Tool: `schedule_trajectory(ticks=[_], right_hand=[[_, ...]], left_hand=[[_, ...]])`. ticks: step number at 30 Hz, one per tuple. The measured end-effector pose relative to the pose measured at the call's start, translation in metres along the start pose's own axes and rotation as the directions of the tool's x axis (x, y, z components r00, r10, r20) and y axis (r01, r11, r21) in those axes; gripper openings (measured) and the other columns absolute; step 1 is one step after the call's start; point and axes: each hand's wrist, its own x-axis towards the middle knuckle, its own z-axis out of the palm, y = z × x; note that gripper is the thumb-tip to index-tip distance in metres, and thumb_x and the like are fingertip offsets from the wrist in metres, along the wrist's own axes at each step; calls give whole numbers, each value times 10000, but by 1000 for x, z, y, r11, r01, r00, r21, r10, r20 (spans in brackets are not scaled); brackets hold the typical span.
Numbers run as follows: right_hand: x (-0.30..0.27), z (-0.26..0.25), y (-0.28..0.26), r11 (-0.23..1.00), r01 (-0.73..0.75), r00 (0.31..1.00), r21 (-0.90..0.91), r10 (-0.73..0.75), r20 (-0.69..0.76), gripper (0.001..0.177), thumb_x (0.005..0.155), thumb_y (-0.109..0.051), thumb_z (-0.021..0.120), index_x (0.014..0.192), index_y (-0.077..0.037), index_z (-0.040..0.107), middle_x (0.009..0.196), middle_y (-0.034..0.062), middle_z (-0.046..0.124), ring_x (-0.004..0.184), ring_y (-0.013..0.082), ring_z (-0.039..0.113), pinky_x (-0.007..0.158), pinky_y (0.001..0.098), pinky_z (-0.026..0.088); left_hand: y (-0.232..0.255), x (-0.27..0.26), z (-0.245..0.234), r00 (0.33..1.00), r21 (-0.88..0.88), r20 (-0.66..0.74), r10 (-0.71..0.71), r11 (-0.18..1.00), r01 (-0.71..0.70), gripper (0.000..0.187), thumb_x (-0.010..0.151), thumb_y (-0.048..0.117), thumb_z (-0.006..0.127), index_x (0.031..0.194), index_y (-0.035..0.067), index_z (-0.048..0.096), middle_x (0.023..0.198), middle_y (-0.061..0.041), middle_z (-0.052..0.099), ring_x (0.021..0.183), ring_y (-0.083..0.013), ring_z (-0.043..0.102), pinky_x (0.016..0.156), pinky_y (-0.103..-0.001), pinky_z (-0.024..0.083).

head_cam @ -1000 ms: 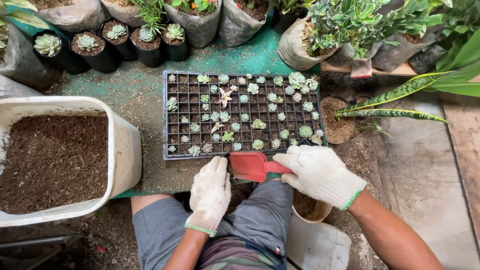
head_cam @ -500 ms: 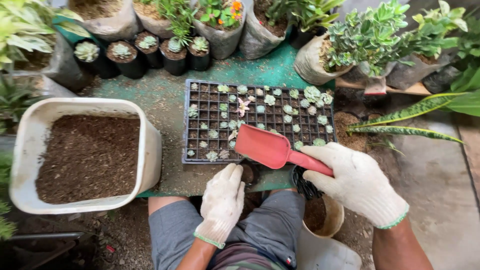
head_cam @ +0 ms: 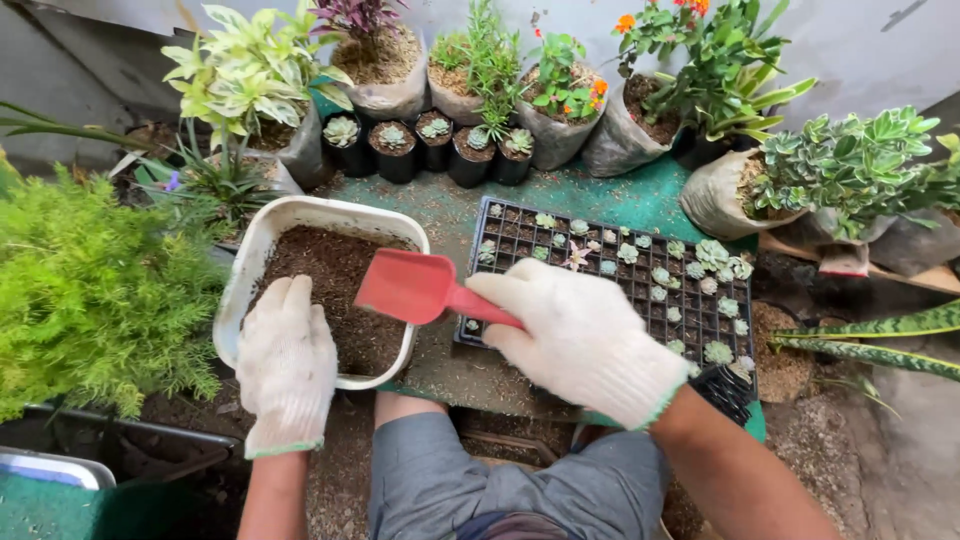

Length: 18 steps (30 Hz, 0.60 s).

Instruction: Filling small black polybags with soil using a red hand scoop in a nursery environment.

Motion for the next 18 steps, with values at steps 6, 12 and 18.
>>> schedule_trajectory(ticks=[6,12,18], right_hand=[[64,-13,-76,950,130,863,-284,32,504,244,998,-237,546,1151,-135,707,800,31,678,725,220,735,703,455,656],[117,19,-109,954,131,901,-269,-1,434,191,963,-245,573,1044,-150,717,759,23,685,719,239,738,682,484,647],[119,53,-108,953,143,932,-266,-39,361,151,921,-254,605,917,-167,729,709,13,694,713,261,743,657,518,637]], left_hand=[[1,19,-6,889,76,350,-295,955,287,395,1051,372,463,1428,317,569,1467,60,567,1331,-218,574,1083,-468,517],[3,21,-9,868,107,388,-310,950,292,428,1062,417,436,1451,306,573,1468,40,580,1323,-211,585,1065,-468,528],[15,28,-16,828,133,432,-357,933,333,400,1078,382,416,1429,294,586,1479,41,580,1305,-225,604,1039,-503,547]])
